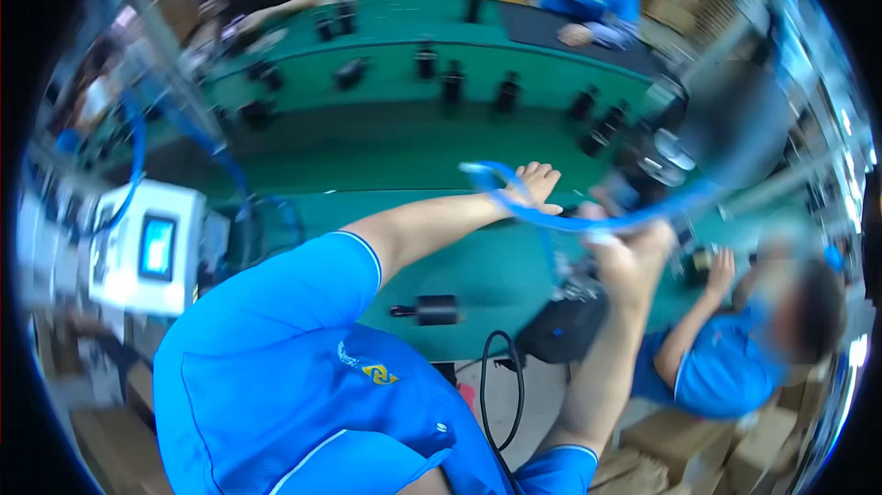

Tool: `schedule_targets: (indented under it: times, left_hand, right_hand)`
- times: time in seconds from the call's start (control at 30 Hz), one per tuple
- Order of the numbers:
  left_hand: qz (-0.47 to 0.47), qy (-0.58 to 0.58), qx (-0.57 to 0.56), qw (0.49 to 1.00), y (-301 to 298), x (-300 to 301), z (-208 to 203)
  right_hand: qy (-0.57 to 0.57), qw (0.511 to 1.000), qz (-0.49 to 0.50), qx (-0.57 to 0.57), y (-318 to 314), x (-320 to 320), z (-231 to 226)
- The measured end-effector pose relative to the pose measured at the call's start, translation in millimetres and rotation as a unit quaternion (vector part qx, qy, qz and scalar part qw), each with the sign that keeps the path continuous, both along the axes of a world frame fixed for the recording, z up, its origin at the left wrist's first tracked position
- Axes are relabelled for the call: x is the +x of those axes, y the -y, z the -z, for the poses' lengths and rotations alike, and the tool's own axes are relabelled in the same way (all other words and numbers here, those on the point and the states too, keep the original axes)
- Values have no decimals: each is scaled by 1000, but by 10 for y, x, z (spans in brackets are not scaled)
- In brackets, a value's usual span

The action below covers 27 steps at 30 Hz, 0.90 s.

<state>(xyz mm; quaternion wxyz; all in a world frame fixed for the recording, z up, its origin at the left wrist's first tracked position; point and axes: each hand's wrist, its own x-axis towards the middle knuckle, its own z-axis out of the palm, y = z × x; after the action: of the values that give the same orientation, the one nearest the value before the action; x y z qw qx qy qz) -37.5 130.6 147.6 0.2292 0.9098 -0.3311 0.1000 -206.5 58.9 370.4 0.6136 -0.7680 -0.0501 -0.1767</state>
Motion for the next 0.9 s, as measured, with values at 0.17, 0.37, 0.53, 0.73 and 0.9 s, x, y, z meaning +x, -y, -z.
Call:
schedule_targets:
  times: [0.17, 0.37, 0.53, 0.73, 0.9]
  left_hand:
    - [-213, -67, 59, 973, -2048, 206, -332]
    - [-395, -99, 145, 902, -3749, 672, -104]
    - [-498, -111, 73, 857, -4327, 1220, 98]
    - [-524, -80, 29, 848, -4369, 1871, 312]
    - [-494, -123, -6, 861, -4283, 2247, 592]
  right_hand:
    - [90, 995, 27, -43, 15, 181, 194]
    - [56, 998, 17, -14, -10, 259, 254]
    - [90, 994, -50, -30, 186, 383, 411]
    - [69, 997, -10, 31, -33, 398, 397]
    - [96, 995, 21, -3, -153, 308, 367]
